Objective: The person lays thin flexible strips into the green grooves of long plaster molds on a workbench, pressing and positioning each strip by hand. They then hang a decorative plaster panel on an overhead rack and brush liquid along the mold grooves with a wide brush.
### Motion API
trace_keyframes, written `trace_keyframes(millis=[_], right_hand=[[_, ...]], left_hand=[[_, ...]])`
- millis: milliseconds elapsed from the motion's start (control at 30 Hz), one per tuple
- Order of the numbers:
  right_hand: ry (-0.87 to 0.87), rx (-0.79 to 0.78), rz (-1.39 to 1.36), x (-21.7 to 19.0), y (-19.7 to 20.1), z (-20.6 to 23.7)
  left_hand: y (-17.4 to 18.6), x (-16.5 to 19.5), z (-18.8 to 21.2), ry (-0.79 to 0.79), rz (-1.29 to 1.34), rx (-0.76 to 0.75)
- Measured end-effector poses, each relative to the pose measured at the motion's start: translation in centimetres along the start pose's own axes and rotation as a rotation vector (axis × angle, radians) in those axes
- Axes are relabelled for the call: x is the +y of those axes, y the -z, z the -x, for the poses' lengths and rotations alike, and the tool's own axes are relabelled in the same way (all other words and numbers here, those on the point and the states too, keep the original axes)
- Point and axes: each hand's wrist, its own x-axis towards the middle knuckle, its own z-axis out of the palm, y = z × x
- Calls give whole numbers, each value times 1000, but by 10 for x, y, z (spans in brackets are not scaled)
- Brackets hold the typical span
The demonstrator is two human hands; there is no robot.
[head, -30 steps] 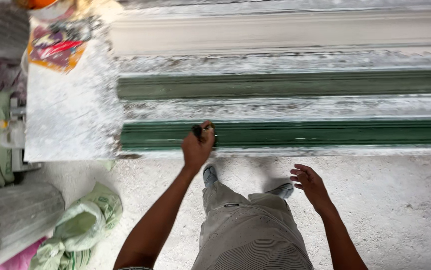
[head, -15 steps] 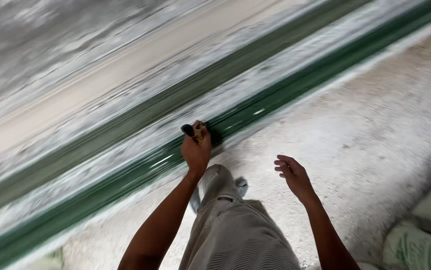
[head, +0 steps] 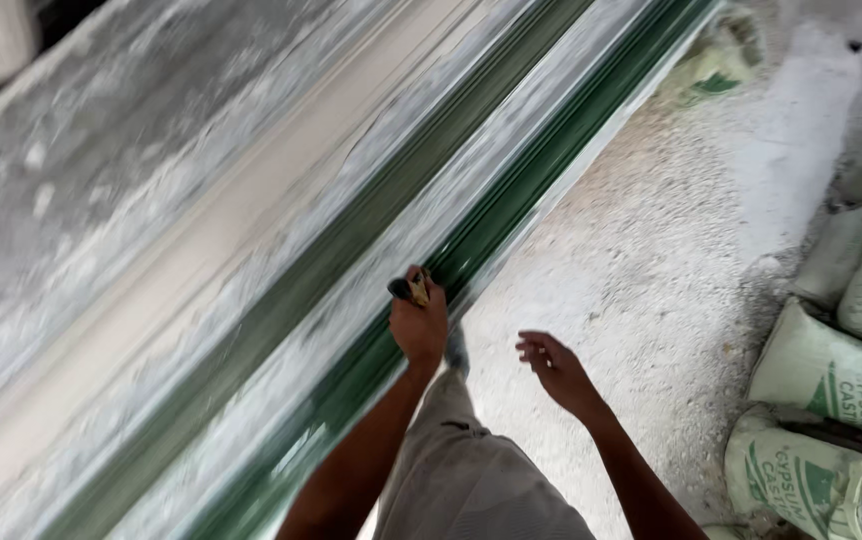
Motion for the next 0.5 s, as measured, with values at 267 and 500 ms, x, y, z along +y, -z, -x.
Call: trace_keyframes(millis=[267, 500], right_hand=[[-129, 186, -73, 2, 149, -104], [-201, 225, -171, -13, 253, -220]], left_hand=[[-153, 120, -50, -155, -47, -114], [-278, 191, -85, -263, 10, -53]])
